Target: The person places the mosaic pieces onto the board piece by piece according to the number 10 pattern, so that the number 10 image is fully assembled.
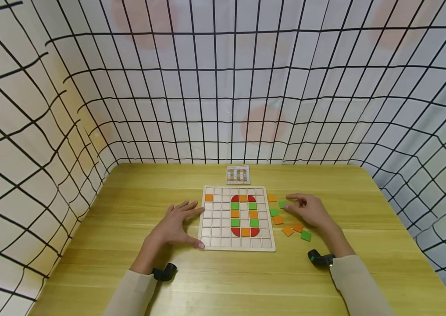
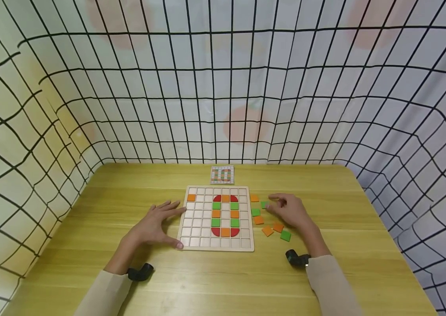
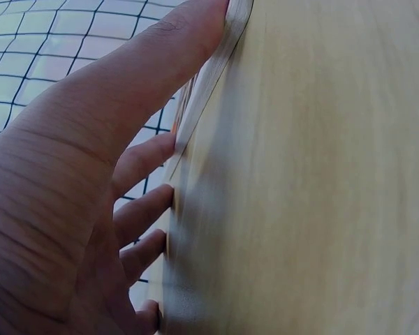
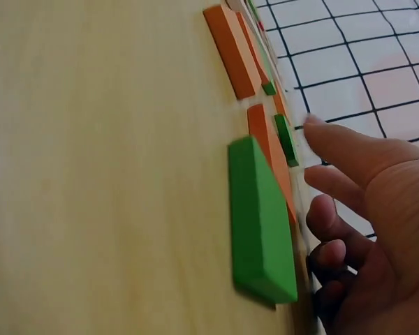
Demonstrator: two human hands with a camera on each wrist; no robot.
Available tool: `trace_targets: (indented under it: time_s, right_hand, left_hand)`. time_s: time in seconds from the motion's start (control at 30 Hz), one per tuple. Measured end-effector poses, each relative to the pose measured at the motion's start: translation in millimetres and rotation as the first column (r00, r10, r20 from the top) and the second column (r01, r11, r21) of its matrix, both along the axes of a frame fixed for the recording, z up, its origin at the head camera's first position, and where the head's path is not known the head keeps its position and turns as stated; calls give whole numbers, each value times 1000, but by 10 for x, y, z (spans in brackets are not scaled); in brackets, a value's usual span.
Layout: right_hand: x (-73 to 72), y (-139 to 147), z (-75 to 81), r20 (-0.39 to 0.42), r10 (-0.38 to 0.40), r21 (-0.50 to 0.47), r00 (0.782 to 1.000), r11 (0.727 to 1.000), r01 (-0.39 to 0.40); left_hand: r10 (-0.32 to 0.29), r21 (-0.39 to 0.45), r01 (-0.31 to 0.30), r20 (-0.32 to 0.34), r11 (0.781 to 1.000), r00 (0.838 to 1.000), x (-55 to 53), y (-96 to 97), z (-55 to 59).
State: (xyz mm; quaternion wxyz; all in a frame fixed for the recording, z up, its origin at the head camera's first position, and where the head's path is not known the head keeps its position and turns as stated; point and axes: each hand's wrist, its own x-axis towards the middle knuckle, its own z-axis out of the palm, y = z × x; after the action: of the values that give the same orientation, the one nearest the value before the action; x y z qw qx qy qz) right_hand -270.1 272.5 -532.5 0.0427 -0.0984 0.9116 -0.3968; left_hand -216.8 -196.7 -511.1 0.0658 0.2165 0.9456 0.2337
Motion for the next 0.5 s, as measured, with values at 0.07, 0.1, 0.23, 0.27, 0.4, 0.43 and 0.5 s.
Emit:
trace_targets:
  time_s: [0.07, 0.1, 0.23, 0.27, 0.4, 0.43, 0.5]
  right_hand:
    - [-12, 10, 12, 14, 25, 11, 1000, 1000, -25]
    - [-19, 11, 15, 16, 36, 22, 999, 999, -36]
    - [-51, 7, 7, 13, 52, 61, 999, 997, -52]
    - [-56, 5, 2, 6, 56, 69, 998, 996, -57]
    - [-59, -2, -7, -18, 52, 69, 998, 996, -51]
    - [-58, -1, -11, -25, 55, 69, 998, 996, -53]
    - [-52, 1, -13, -24, 46, 59, 999, 997, -44]
  left_hand:
    - [0, 1, 0, -2, 1000, 1000, -2, -2, -9]
    - [1, 2, -1, -1, 1000, 1000, -3, -2, -11]
    - [-1, -1, 1, 1, 1000, 1000, -5, -7, -22]
    - [0, -3, 0, 4, 1000, 1000, -5, -9, -23]
    - [4, -6, -4, 2, 1000, 1000, -2, -8, -14]
    - [5, -6, -5, 1, 1000, 1000, 0, -6, -12]
    - [5, -2, -5, 3, 1000, 1000, 5, -1, -6]
